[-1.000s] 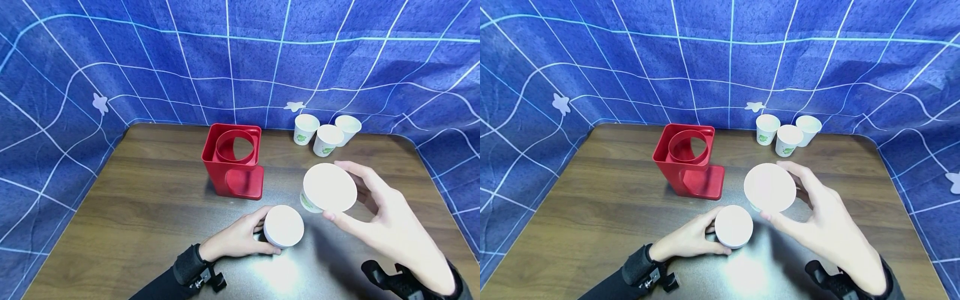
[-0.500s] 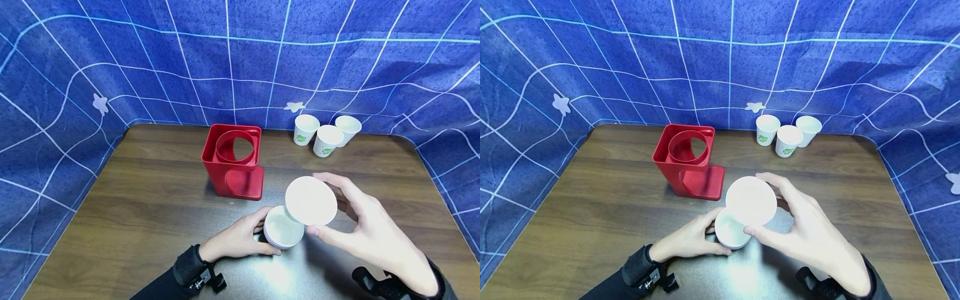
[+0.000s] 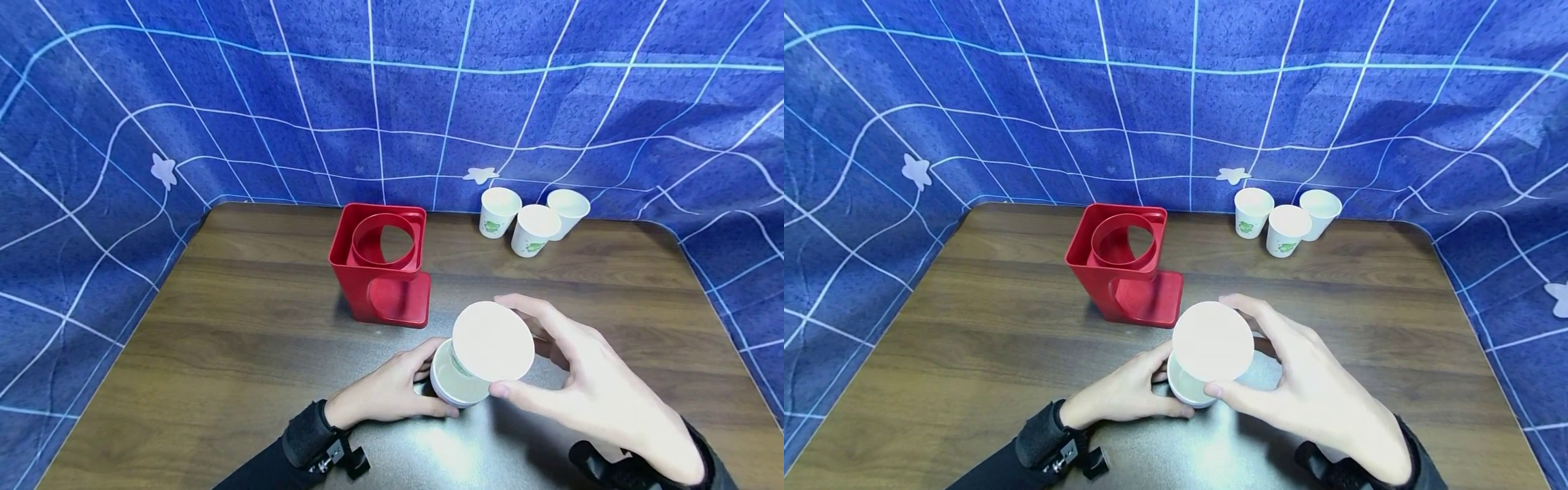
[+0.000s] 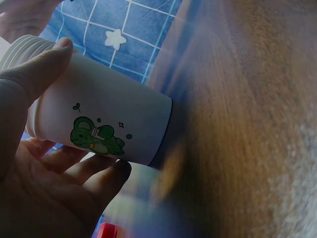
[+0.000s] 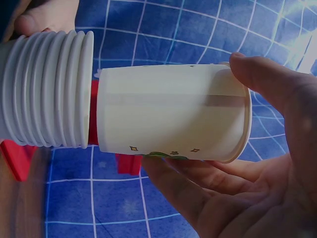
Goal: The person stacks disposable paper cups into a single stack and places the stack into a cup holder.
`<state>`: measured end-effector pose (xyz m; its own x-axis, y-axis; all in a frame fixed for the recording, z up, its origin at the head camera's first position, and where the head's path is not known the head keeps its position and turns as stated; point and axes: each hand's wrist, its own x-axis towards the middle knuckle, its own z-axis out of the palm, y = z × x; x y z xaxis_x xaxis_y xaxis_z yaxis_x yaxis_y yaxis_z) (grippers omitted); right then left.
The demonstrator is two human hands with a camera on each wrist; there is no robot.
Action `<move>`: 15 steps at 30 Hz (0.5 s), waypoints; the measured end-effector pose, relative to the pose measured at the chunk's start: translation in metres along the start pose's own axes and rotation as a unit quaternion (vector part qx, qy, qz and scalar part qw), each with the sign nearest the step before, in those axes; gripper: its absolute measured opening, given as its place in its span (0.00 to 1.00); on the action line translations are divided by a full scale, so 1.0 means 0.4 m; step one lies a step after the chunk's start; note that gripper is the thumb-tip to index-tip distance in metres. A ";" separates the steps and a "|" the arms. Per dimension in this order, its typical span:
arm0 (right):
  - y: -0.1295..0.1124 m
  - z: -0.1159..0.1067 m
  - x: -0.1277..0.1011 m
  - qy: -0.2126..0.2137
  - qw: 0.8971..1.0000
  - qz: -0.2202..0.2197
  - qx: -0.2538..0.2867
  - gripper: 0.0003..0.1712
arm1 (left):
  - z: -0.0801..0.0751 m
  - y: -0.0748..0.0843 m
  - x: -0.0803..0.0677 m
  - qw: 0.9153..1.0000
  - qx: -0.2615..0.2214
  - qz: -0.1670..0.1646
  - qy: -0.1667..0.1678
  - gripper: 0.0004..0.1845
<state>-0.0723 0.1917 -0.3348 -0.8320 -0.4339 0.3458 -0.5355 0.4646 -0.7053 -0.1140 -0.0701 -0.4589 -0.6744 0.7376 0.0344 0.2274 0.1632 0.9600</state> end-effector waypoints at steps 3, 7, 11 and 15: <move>0.003 0.003 -0.001 -0.002 1.000 -0.006 -0.002 0.52 | 0.000 0.000 0.000 1.000 0.004 -0.002 0.001 0.44; 0.005 0.004 -0.002 -0.015 1.000 -0.001 -0.007 0.51 | 0.000 0.001 0.000 1.000 0.005 -0.001 0.001 0.43; 0.005 0.002 -0.001 -0.037 0.999 0.023 -0.012 0.49 | -0.001 0.002 0.000 1.000 0.005 -0.002 0.000 0.43; 0.006 0.003 -0.001 -0.050 0.998 0.030 -0.014 0.47 | -0.002 0.002 0.000 1.000 0.002 -0.009 0.000 0.43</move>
<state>-0.0732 0.1920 -0.3375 -0.8446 -0.4792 0.2387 -0.4899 0.5122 -0.7054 -0.1142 -0.0705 -0.4578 -0.6785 0.7344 0.0169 0.2182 0.1796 0.9592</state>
